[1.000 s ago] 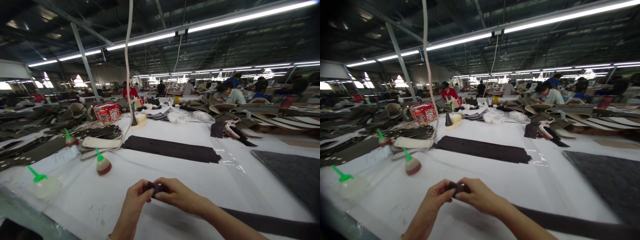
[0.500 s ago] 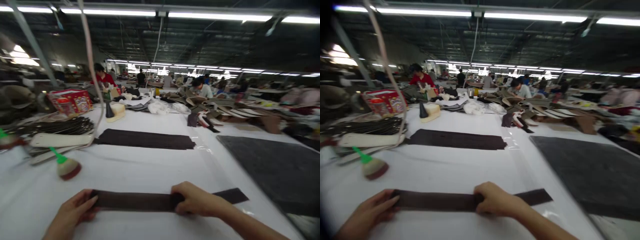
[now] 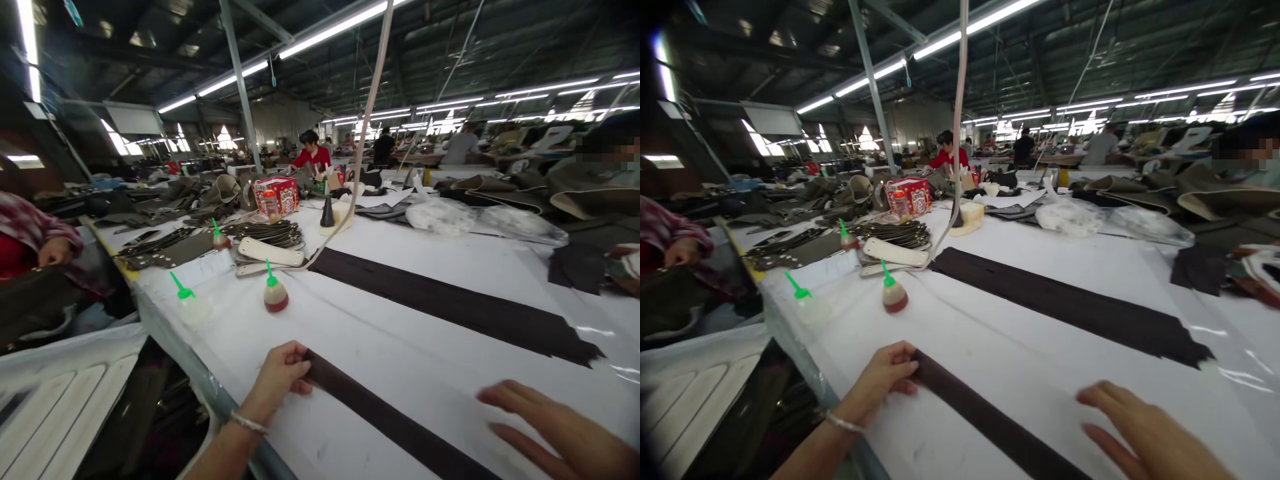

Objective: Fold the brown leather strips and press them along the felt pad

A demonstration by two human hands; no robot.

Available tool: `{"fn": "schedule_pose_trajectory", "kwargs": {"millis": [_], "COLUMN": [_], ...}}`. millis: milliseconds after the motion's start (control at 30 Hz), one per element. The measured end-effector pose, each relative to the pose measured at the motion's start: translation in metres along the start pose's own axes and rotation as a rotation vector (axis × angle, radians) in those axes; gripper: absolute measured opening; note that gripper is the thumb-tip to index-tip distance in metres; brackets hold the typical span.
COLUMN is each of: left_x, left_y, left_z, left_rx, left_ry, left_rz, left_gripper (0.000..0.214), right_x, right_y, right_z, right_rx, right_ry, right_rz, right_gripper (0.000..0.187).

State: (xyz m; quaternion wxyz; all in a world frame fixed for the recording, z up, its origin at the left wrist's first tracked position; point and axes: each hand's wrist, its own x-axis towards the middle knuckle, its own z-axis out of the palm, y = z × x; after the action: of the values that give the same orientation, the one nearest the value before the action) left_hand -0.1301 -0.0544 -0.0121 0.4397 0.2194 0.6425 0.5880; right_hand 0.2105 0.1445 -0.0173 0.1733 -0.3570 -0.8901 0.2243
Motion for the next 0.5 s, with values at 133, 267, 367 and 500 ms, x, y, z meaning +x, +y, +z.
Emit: {"fn": "schedule_pose_trajectory", "kwargs": {"millis": [133,267,367,500], "left_x": [0.001,0.000,-0.005,-0.018], "left_y": [-0.001,-0.003,-0.004,-0.001], "left_z": [-0.001,-0.003,-0.008,-0.015], "left_rx": [0.009,0.026,0.076,0.429], "left_ry": [0.020,0.040,0.070,0.246], "left_rz": [0.013,0.043,0.064,0.345], "left_gripper": [0.035,0.040,0.038,0.030], "right_x": [0.051,0.082,0.088,0.088], "right_y": [-0.114,-0.187,-0.198,-0.197], "right_z": [0.049,0.096,0.115,0.123], "right_rx": [0.171,0.141,0.110,0.085], "right_ry": [-0.275,-0.327,-0.297,-0.259], "right_rz": [-0.137,-0.142,-0.129,-0.116], "right_gripper": [0.035,0.028,0.022,0.021]}}
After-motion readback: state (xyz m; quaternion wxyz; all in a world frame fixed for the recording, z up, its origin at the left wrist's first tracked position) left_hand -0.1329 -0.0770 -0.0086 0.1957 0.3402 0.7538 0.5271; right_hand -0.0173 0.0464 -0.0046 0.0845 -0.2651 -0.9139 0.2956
